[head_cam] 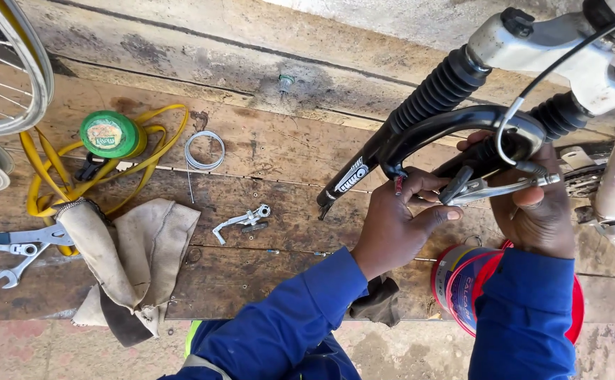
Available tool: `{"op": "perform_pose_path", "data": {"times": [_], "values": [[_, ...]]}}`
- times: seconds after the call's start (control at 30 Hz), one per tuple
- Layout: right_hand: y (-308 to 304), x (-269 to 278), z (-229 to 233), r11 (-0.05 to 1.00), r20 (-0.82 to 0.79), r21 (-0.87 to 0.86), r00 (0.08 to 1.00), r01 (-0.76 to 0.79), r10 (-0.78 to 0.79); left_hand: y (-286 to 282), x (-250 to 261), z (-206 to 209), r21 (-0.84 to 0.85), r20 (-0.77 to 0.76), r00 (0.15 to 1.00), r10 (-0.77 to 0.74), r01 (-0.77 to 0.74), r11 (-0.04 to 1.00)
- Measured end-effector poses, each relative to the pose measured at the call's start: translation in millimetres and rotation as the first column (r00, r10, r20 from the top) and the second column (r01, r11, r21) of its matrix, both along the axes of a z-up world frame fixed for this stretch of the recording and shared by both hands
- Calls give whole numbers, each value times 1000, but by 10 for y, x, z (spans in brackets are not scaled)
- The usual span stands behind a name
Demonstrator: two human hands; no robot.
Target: The person is repairing the front brake system of a bicycle. They use a wrench to tighten bolts on the brake caliper, wipe the components with a cloth, and apply a red lubricant from a bucket to the brake cable before reattaching it.
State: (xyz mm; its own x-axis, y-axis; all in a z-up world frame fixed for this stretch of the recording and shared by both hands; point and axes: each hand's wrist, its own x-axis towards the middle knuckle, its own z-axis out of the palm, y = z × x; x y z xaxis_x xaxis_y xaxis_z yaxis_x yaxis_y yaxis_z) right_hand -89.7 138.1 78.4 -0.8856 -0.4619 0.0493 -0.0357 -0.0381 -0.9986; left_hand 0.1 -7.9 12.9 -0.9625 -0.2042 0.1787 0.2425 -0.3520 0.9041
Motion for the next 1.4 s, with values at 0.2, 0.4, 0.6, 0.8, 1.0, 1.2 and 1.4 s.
{"op": "perform_pose_path", "data": {"times": [0.2, 0.4, 0.6, 0.8, 1.0, 1.2, 1.4], "values": [[39, -32, -23, 993, -63, 100, 996, 66, -60, 11, 10, -2, -14, 34, 999, -2, 3, 1000], [-13, -54, -90, 995, -46, 60, 996, 79, -76, -6, 1, -13, -6, 5, 1000, 10, -10, 1000], [-20, 15, -134, 993, 12, -120, 1000, -2, 4, -20, 9, 36, -44, -20, 1000, 12, -13, 999], [-19, 363, -220, 987, -118, -54, 980, 154, -159, -5, 12, 32, -57, 8, 1000, 5, -5, 998], [202, 1141, -779, 875, 11, 140, 883, 464, -470, 46, 12, -273, -204, -69, 987, 143, -154, 967], [276, 1707, -1136, 627, -128, 635, 862, 451, -490, -30, 263, -712, -176, 89, 996, 24, -8, 984], [568, 1757, -1815, 299, -418, 876, 905, 379, 78, -134, 508, -816, -423, 169, 976, -136, 196, 885]]}}
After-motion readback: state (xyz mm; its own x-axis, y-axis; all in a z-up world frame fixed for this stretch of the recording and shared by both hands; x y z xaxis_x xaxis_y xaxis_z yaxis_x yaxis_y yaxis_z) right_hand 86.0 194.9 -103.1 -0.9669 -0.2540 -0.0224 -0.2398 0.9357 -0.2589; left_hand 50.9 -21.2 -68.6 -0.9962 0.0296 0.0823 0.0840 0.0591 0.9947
